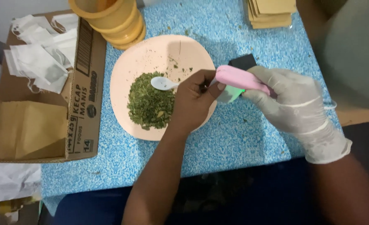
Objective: Filling small paper bags with tea leaves, weighing them on a scale, and sealing them with a heat sealer.
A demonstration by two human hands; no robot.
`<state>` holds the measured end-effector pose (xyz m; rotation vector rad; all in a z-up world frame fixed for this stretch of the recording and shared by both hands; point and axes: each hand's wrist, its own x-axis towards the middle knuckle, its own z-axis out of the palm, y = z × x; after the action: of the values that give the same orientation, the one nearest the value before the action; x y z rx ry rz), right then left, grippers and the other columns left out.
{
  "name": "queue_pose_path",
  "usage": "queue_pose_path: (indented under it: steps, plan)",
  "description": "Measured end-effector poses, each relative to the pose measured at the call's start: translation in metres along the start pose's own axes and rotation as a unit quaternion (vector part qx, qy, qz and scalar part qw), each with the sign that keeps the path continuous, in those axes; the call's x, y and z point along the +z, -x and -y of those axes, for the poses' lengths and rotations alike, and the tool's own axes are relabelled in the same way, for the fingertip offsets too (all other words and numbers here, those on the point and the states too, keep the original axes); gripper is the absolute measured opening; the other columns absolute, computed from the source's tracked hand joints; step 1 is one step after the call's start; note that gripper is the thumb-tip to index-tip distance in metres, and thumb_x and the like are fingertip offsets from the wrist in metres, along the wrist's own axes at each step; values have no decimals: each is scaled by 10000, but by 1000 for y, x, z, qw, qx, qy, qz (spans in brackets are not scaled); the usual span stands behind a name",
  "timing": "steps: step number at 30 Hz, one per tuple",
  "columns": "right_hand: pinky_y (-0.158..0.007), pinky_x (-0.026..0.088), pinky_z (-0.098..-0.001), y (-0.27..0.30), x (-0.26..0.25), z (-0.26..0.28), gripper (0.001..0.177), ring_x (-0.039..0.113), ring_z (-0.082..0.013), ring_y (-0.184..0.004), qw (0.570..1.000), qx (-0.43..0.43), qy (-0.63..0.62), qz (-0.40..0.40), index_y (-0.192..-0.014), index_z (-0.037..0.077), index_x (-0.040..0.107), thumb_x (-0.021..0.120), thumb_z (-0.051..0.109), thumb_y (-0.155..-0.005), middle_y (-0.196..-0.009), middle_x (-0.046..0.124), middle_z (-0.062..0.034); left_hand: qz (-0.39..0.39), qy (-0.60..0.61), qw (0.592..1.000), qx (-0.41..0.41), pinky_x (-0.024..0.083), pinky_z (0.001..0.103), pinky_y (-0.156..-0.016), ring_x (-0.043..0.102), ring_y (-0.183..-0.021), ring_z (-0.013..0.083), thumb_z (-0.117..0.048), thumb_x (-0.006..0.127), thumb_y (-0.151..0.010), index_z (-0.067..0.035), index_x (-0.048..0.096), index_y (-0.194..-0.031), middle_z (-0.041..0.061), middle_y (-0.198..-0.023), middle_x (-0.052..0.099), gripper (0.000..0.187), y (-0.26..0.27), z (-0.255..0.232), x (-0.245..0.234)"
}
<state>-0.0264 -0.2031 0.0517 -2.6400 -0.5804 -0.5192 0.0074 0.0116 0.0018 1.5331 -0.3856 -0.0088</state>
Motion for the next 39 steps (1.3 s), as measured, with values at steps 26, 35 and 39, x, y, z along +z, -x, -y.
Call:
queue_pose_path:
  steps: [26,35,39]
  plan:
    - [-569,428,-363,-1,1,0,458,570,-218,-689,1000,-1,13,-25,-1235,130,723,543,488,-1014,-788,617,-23,-7,-9,999,-39,517,320,-763,635,-868,137,-287,651,-940,-125,686,-1100,9,-938,692,231,0,-1,0]
    - [-594,462,-361,2,7,-4,459,621,-232,-749,998,-20,22,-56,-1240,89,738,594,465,-1020,-914,701,-57,-3,-20,999,-34,532,334,-771,665,-895,171,-359,650,-922,-115,679,-1116,36,-974,711,313,-1,-2,0]
    - [-596,464,-352,1,4,-1,468,613,-223,-731,998,-22,10,-58,-1234,67,741,582,453,-1022,-917,706,-59,-5,-4,998,-61,541,344,-775,674,-903,180,-353,660,-911,-116,683,-1108,43,-981,718,309,-2,0,1]
